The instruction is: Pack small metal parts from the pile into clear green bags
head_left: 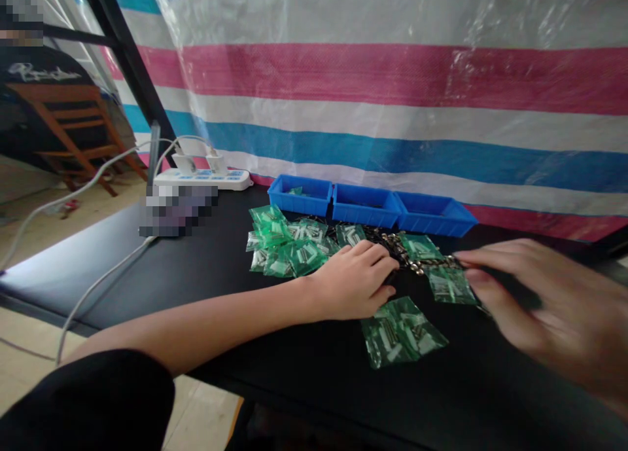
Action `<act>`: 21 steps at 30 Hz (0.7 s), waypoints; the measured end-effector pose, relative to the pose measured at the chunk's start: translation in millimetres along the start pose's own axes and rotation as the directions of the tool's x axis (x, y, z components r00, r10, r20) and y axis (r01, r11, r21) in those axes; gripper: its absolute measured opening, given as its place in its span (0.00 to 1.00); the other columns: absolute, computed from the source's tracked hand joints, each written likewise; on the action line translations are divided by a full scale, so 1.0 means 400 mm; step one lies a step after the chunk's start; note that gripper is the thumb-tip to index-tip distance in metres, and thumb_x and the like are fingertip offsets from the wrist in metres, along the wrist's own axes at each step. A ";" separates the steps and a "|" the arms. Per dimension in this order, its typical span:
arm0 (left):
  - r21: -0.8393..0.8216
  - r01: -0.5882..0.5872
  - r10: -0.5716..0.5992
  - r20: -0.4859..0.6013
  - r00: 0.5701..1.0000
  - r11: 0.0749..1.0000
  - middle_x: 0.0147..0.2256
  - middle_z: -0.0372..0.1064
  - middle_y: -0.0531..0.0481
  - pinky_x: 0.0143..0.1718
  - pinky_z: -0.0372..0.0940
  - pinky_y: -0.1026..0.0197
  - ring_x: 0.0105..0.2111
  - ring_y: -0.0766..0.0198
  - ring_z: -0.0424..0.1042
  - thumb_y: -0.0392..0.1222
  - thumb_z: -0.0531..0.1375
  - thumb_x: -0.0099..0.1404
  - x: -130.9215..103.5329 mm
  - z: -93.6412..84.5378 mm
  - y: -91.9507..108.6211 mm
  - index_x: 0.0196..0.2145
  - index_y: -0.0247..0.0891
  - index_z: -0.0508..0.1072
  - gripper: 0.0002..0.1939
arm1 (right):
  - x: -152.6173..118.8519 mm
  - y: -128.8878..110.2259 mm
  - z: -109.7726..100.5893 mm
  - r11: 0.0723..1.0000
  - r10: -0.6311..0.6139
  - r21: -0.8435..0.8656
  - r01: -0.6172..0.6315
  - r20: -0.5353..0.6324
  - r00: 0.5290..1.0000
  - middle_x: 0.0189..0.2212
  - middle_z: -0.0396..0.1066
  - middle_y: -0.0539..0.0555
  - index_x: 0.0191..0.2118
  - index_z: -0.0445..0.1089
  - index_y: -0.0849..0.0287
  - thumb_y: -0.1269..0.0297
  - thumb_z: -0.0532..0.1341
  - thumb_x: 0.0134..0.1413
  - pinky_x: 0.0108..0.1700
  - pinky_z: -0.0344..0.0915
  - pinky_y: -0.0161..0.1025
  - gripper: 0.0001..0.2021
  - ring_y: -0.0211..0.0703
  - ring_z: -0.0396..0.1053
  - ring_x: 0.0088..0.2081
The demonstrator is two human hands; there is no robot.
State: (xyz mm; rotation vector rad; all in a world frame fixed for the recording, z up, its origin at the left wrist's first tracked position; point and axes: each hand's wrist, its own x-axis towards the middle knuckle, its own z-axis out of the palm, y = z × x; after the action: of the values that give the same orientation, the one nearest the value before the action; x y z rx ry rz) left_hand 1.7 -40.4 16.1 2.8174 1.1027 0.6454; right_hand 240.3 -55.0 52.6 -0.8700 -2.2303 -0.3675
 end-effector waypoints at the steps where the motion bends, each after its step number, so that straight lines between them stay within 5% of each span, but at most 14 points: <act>1: 0.000 0.014 -0.014 0.000 1.000 1.000 0.48 0.65 0.43 0.51 0.61 0.54 0.49 0.56 0.63 0.42 0.54 0.65 0.010 0.009 -0.003 0.48 0.35 0.67 0.15 | 0.029 0.001 0.033 1.000 -0.023 0.006 0.023 0.014 1.000 0.34 0.72 0.54 0.38 0.69 0.56 0.64 0.56 0.59 0.40 0.66 0.39 0.06 0.42 0.70 0.35; 7: -0.050 0.055 -0.052 0.057 0.997 0.997 0.50 0.66 0.46 0.51 0.62 0.55 0.49 0.57 0.65 0.43 0.53 0.66 -0.006 0.034 -0.005 0.49 0.36 0.69 0.16 | 0.016 0.028 0.159 0.998 -0.035 0.051 0.028 0.138 0.990 0.29 0.73 0.54 0.34 0.69 0.58 0.67 0.54 0.58 0.37 0.65 0.41 0.07 0.44 0.70 0.31; 21: -0.044 0.044 -0.041 0.066 0.997 0.998 0.45 0.71 0.47 0.49 0.63 0.57 0.45 0.60 0.69 0.40 0.54 0.65 -0.008 0.032 -0.008 0.44 0.35 0.71 0.13 | -0.001 0.039 0.176 0.995 0.009 0.096 -0.035 0.259 0.966 0.30 0.73 0.55 0.35 0.70 0.57 0.63 0.52 0.59 0.38 0.65 0.42 0.10 0.46 0.69 0.34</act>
State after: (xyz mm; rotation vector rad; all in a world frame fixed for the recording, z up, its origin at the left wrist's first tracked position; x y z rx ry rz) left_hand 2.6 -38.6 2.6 2.7479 1.1182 0.5641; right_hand 215.3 -10.0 2.2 -0.9332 -2.4516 -0.1355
